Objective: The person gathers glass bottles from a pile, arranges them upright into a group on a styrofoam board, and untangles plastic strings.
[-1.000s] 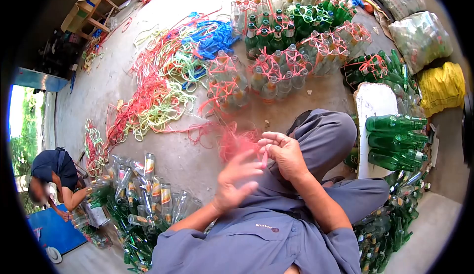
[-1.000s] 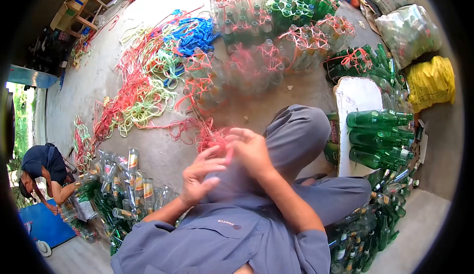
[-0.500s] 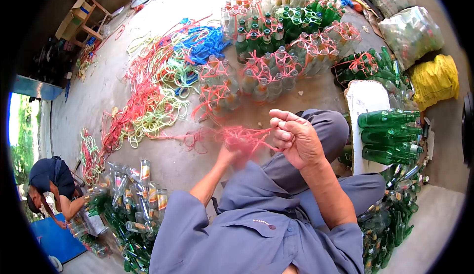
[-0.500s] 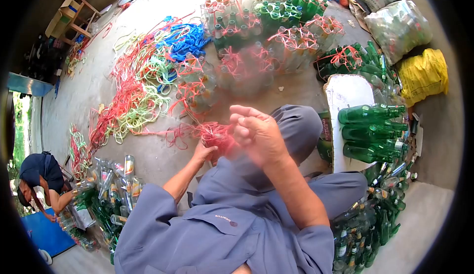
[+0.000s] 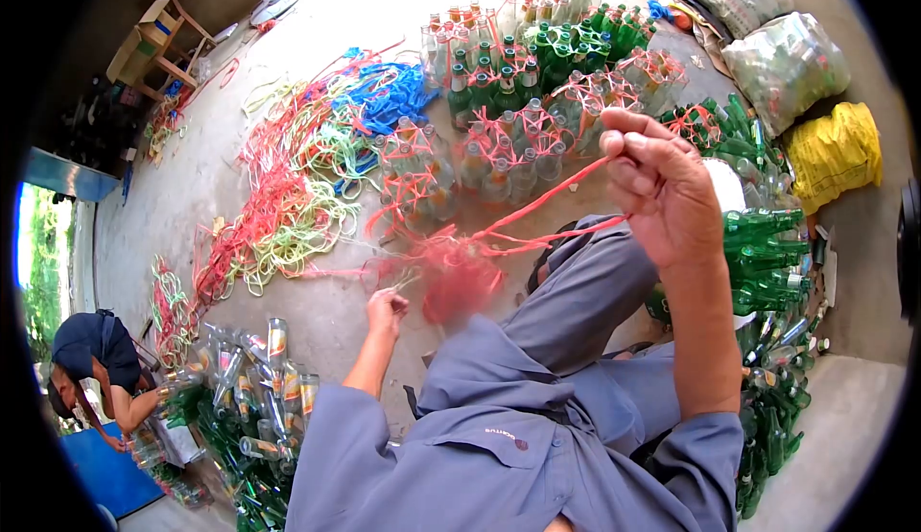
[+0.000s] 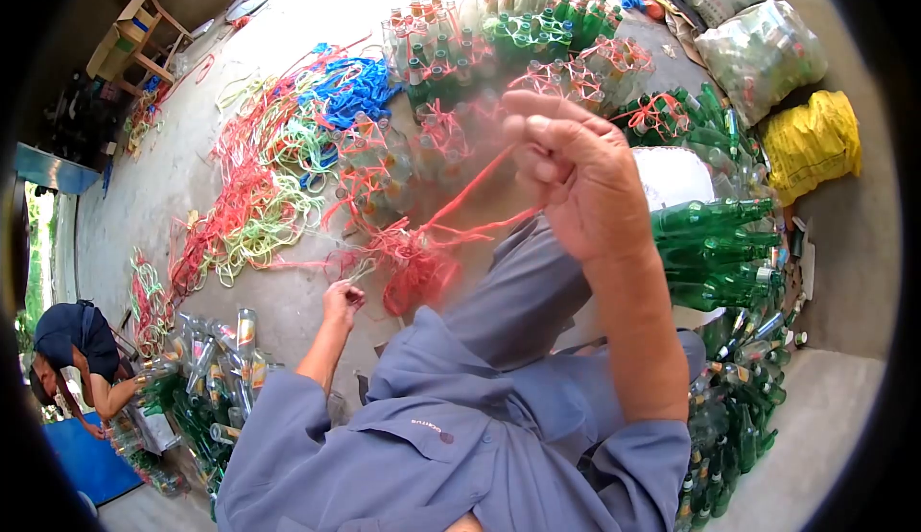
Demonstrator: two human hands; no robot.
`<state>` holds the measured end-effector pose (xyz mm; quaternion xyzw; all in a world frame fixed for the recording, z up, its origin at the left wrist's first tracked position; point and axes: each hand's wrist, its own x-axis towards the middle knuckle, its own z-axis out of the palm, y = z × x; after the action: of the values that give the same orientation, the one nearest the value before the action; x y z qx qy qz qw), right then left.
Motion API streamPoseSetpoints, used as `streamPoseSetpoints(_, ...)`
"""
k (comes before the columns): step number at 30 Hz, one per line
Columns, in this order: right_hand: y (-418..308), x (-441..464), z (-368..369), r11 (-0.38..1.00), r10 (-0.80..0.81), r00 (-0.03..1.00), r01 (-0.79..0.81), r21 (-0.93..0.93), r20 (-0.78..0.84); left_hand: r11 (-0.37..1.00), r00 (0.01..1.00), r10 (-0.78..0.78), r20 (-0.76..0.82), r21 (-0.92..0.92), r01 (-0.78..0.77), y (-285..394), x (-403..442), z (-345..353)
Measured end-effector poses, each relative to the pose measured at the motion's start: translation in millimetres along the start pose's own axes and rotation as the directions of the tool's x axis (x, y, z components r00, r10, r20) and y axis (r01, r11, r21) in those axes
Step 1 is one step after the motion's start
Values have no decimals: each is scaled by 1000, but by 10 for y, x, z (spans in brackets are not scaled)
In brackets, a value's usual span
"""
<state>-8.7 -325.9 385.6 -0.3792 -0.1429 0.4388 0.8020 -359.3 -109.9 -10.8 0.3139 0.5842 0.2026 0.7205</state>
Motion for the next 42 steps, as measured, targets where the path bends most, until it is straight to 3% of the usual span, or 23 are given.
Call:
streamPoseSetpoints(1, -57, 6, 21, 999, -18, 1000, 18, -28, 6, 998, 998, -24, -52, -57, 21, 46, 24, -143)
streamPoseSetpoints(6, -304, 86, 60, 990, -75, 996, 81, -114, 48, 996, 961, -73, -269, 22, 82, -15, 192, -773)
streamPoseSetpoints(10, -555, 162, 203, 954, -137, 989, 148, -261, 59, 988, 974, -80, -214, 109, 105, -162, 116, -693)
streamPoseSetpoints(12, -710, 215, 267, 956, -155, 981, 179, -230, 120, 974, 978, -39, -205, 210, 83, -266, 71, -504)
streamPoseSetpoints(13, -781, 226, 337, 959, -165, 978, 189, -210, 130, 918, 971, 99, -216, 398, -5, -200, -91, -293)
streamPoseSetpoints(14, -844, 230, 397, 962, -172, 975, 197, -189, 139, 833, 953, 277, -121, 524, -176, -202, -116, -191)
streamPoseSetpoints(16, -960, 223, 462, 944, -209, 959, 250, -217, 193, 541, 814, 565, 131, 687, -486, -166, -147, 23)
streamPoseSetpoints(18, -1049, 195, 507, 934, -209, 947, 267, -237, 245, 435, 742, 591, 316, 650, -623, 228, -572, 499)
streamPoseSetpoints(20, -1059, 180, 556, 930, -189, 957, 247, -272, 222, -92, 341, 752, 564, 602, -793, 599, -939, 965)
streamPoseSetpoints(24, -966, 138, 680, 895, -146, 976, 201, -398, 163, -48, 173, 761, 625, 320, -946, 1273, -1615, 1879)
streamPoseSetpoints(27, -863, 113, 731, 876, -135, 985, 169, -452, 106, 269, 199, 684, 702, 11, -963, 1635, -2072, 2414)
streamPoseSetpoints(29, -847, 124, 798, 783, -139, 984, 178, -596, 112, 478, 220, 525, 822, -71, -876, 1826, -2205, 2664)
streamPoseSetpoints(31, -821, 86, 836, 852, -78, 993, 115, -510, 94, 704, 256, 414, 874, -129, -698, 1892, -2332, 2876)
streamPoseSetpoints(34, -778, 107, 779, 855, -76, 987, 138, -500, 143, 834, 160, 205, 966, -87, -544, 2027, -2370, 3082)
streamPoseSetpoints(35, -790, 115, 729, 888, -34, 985, 108, -448, 169, 846, 190, 183, 965, -56, -530, 2071, -2473, 3102)
streamPoseSetpoints(38, -746, 116, 650, 817, -94, 991, 131, -562, 96, 717, 179, 124, 976, 36, -696, 2179, -2513, 3192)
streamPoseSetpoints(39, -741, 91, 632, 797, -122, 988, 156, -583, 98, 700, 164, 228, 960, -44, -713, 2164, -2513, 3241)
streamPoseSetpoints(42, -692, 152, 350, 443, -389, 912, 309, -842, 130, 768, 269, 268, 925, -36, -640, 2375, -2562, 3313)
